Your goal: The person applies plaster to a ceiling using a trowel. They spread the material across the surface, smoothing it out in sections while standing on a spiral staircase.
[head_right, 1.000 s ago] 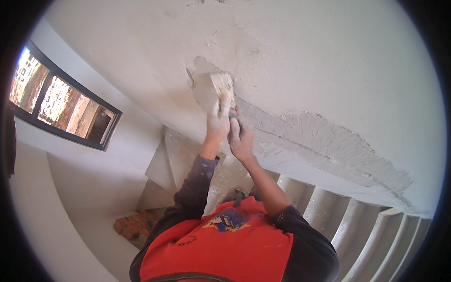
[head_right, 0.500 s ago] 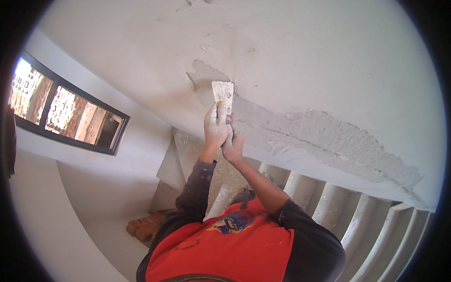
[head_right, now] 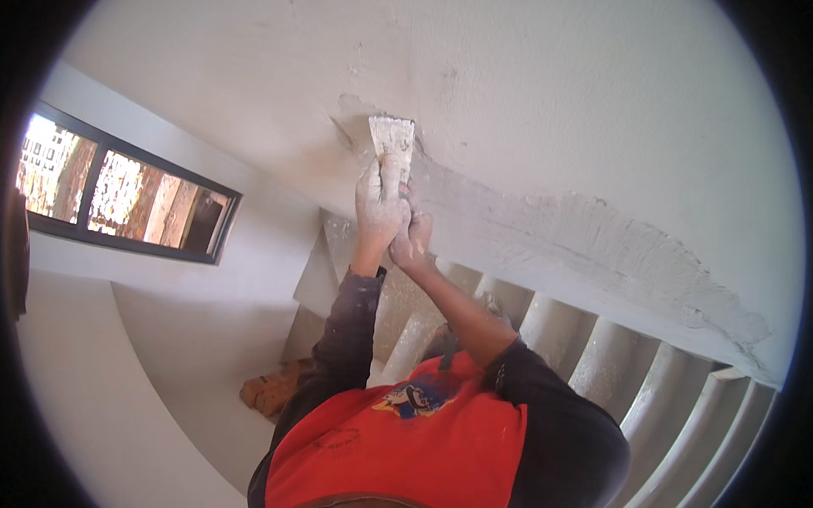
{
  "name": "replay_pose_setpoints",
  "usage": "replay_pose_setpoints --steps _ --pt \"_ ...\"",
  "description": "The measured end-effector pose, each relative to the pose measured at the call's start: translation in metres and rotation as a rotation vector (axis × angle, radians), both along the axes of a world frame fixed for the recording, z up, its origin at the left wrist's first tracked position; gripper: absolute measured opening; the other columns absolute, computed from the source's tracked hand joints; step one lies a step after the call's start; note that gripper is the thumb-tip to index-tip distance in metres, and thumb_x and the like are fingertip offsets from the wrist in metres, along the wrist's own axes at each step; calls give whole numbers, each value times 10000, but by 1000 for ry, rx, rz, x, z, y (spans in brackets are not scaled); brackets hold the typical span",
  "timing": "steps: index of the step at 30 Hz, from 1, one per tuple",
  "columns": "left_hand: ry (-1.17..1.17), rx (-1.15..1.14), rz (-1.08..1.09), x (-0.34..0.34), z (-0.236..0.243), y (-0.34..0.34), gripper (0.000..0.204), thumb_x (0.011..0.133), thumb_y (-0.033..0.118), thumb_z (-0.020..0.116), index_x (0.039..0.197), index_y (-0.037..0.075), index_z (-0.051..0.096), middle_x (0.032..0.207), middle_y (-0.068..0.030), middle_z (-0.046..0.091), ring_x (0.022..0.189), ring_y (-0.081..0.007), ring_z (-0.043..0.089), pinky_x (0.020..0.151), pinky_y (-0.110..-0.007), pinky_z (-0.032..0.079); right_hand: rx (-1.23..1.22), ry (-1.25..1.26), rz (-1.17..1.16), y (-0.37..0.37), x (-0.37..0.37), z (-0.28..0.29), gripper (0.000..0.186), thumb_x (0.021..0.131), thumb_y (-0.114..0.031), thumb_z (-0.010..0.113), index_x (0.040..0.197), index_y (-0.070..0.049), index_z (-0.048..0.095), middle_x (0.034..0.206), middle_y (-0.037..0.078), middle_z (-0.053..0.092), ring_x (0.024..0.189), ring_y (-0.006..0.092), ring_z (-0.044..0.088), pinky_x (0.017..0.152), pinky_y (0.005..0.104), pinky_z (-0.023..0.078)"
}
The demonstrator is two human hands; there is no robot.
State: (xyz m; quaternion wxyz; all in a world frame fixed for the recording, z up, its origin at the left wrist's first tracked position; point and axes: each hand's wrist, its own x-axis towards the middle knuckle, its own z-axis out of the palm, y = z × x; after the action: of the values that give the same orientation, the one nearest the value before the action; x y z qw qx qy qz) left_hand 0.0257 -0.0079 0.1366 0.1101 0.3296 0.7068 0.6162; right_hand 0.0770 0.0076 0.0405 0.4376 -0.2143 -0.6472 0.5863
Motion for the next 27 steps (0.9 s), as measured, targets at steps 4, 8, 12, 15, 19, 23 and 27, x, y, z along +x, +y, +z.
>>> replay_pose_setpoints --steps 4,8,12,15,19,23,27 --pt "-63 -12 25 4 4 1 289 988 240 454 923 -6 590 631 -61 538 549 -138 507 526 -305 433 -143 146 -71 -12 -3 3 335 951 -134 417 1180 74 545 1065 168 662 987 172 605 865 302 460" --pt "-72 21 25 6 45 14 280 989 223 446 953 -14 590 668 -69 545 569 -139 512 534 -302 439 28 219 -34 11 -1 30 324 940 -129 450 1166 77 557 1075 171 658 991 170 599 875 318 458" --pt "126 81 127 8 14 6 284 988 223 465 939 -20 604 632 -45 538 534 -112 502 488 -287 414 13 119 54 6 4 17 348 951 -134 424 1211 67 539 1073 169 660 972 157 590 871 325 457" --pt "-97 61 96 9 -10 -1 285 989 222 466 931 -23 599 633 -38 534 536 -97 484 485 -279 404 -54 56 9 -10 10 5 354 964 -139 401 1221 63 536 1055 166 665 946 143 587 846 317 466" --pt "-113 22 53 11 -11 -7 277 991 214 465 936 -25 595 633 -31 532 543 -86 471 490 -272 404 -133 114 37 -14 12 3 363 982 -159 381 1229 59 534 1061 180 659 961 137 581 853 313 465" --pt "-225 79 37 14 -16 1 267 989 205 472 931 -25 595 621 -36 532 545 -84 485 490 -267 409 -93 200 -92 -12 3 -9 368 993 -187 378 1220 51 544 889 142 669 819 129 596 741 300 488" --pt "-108 56 51 14 -16 2 264 983 187 488 904 -37 603 617 -29 542 539 -81 500 485 -261 416 -241 -2 110 -1 24 -2 353 996 -228 400 1123 40 592 645 56 589 591 101 542 550 284 448"
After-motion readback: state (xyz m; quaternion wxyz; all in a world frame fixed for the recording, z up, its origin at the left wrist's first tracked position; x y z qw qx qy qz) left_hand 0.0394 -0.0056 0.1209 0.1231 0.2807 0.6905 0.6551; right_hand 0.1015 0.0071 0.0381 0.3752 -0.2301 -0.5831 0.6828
